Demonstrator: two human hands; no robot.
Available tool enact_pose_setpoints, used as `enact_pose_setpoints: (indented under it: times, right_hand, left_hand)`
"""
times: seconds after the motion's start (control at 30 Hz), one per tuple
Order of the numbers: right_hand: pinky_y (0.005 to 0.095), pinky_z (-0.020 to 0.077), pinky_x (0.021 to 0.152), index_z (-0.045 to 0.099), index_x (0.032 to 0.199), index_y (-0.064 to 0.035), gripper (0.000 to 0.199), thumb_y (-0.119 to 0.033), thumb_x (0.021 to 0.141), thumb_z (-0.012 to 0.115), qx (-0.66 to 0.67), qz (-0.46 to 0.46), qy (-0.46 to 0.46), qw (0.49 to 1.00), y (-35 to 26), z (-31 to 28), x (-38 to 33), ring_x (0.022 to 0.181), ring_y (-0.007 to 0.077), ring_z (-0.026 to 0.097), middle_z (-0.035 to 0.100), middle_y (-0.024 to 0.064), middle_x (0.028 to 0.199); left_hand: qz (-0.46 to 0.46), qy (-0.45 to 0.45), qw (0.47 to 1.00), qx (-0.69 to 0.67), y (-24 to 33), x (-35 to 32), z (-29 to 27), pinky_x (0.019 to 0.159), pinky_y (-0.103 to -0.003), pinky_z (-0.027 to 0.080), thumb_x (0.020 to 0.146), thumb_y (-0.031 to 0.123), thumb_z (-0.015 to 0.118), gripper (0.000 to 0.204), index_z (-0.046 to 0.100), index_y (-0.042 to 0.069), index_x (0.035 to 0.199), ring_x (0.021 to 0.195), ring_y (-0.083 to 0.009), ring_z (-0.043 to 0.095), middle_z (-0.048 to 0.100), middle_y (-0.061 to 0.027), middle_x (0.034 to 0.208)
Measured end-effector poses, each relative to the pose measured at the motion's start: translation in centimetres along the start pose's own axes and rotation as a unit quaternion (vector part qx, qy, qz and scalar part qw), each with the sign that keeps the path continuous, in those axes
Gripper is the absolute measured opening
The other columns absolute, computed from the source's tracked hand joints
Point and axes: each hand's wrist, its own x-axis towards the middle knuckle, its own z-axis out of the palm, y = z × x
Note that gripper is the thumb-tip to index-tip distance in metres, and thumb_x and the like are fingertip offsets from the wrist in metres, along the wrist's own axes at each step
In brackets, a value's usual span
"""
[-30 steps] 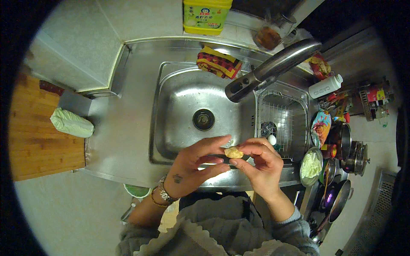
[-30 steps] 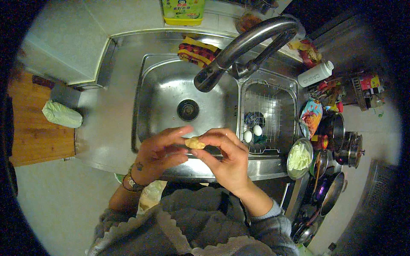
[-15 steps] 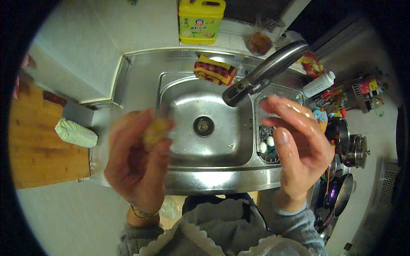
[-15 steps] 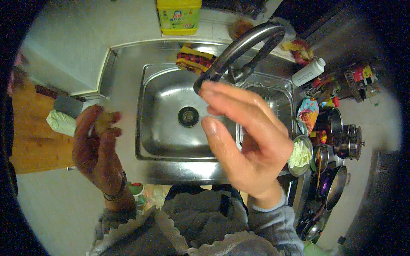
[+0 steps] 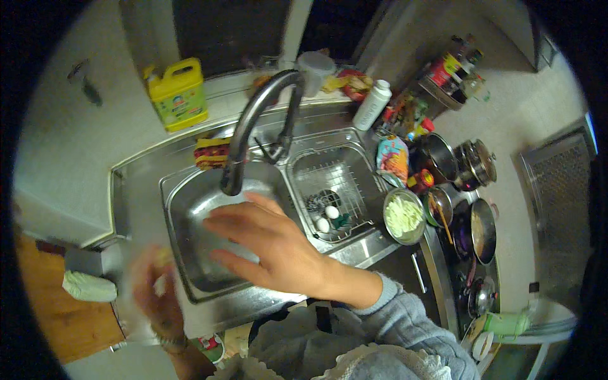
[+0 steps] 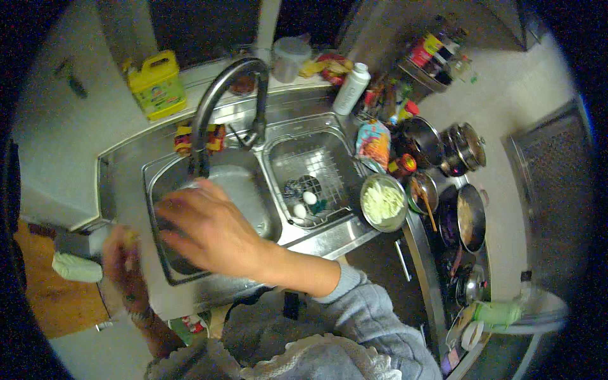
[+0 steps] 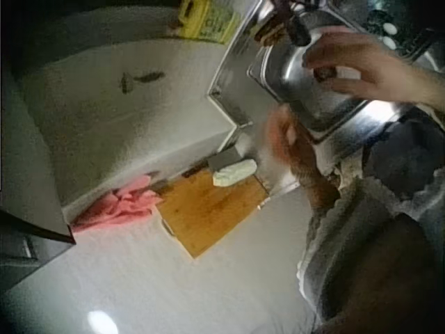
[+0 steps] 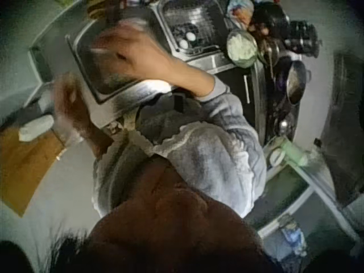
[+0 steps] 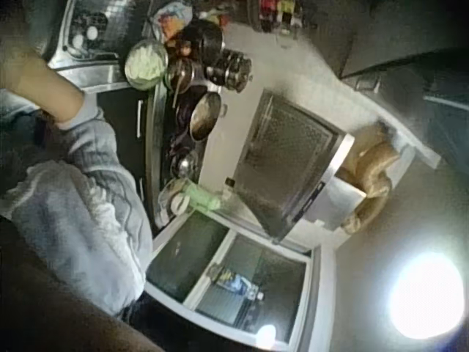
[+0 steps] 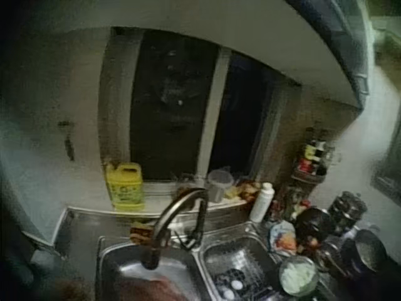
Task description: The person peels and washes ginger, then chops it and adds it to a simmering pot. They stir the pot with chopsticks and transfer some cooked contents into a separate bowl.
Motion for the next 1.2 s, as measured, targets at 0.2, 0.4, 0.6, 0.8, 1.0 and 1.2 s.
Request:
enact_pose_setpoints:
  times: [0.2,0.4,0.6,0.8,1.0,1.2]
  right_hand:
    - [0.0505,0.0368,0.091,0.058,0.1,-0.0038,0.028,-0.009,0.073,0.061,-0.093,0.302,-0.37,0.874,6.5,3.8,-4.4,0.097,0.034,0.055,0.058,0.0159,0.103]
    - [0.0373,0.0469,0.083,0.056,0.111,-0.0055,0.038,-0.024,0.079,0.063,-0.107,0.178,-0.262,0.943,6.1,0.2,-4.9,0.099,0.0322,0.057,0.057,0.0173,0.11]
    - [0.0351,0.0482,0.069,0.06,0.089,0.0003,0.013,-0.001,0.076,0.059,0.14,-0.097,0.171,0.971,4.1,-1.6,-3.7,0.062,0.0228,0.057,0.061,0.012,0.081]
    - [0.0328,0.0457,0.078,0.059,0.107,-0.0027,0.038,-0.022,0.076,0.067,-0.128,0.11,-0.32,0.932,9.4,6.6,-6.3,0.079,0.0196,0.06,0.064,0.0113,0.091]
    - [0.0297,0.0462,0.072,0.061,0.101,-0.0003,0.035,-0.022,0.075,0.068,0.109,0.093,-0.325,0.935,3.8,13.3,-1.9,0.077,0.0177,0.059,0.064,0.0113,0.083]
    - [0.0274,0.0464,0.066,0.061,0.098,-0.0003,0.029,-0.021,0.079,0.065,0.221,0.08,-0.378,0.896,-1.5,25.7,4.8,0.072,0.0118,0.056,0.063,0.005,0.081]
  left_hand:
    - [0.275,-0.266,0.924,0.015,-5.2,-1.7,7.0,0.072,-0.035,0.049,0.074,0.002,0.059,0.028,0.06,0.004,0.102,0.086,-0.0289,0.059,0.06,-0.013,0.096]
    - [0.008,-0.209,0.975,0.081,-1.9,-2.8,5.6,0.072,-0.035,0.049,0.073,0.002,0.061,0.031,0.06,0.007,0.104,0.085,-0.0307,0.059,0.06,-0.0129,0.095]
    - [0.123,0.033,0.987,0.101,7.8,-3.6,3.7,0.074,-0.036,0.049,0.082,0.005,0.054,0.025,0.058,0.005,0.106,0.083,-0.0291,0.059,0.06,-0.0138,0.102]
    - [-0.035,-0.005,0.994,0.107,1.6,-12.2,2.5,0.069,-0.039,0.048,0.083,0.008,0.052,0.03,0.053,0.006,0.113,0.08,-0.0316,0.058,0.058,-0.0176,0.095]
    - [-0.239,0.113,0.963,0.051,0.0,-19.4,-5.5,0.072,-0.03,0.049,0.086,0.016,0.056,0.028,0.056,0.001,0.11,0.081,-0.0171,0.061,0.062,-0.0113,0.091]
    - [-0.351,0.17,0.92,0.042,-3.8,-22.2,-11.5,0.065,-0.026,0.047,0.085,0.019,0.058,0.027,0.058,0.001,0.104,0.073,-0.0122,0.058,0.062,-0.0047,0.079]
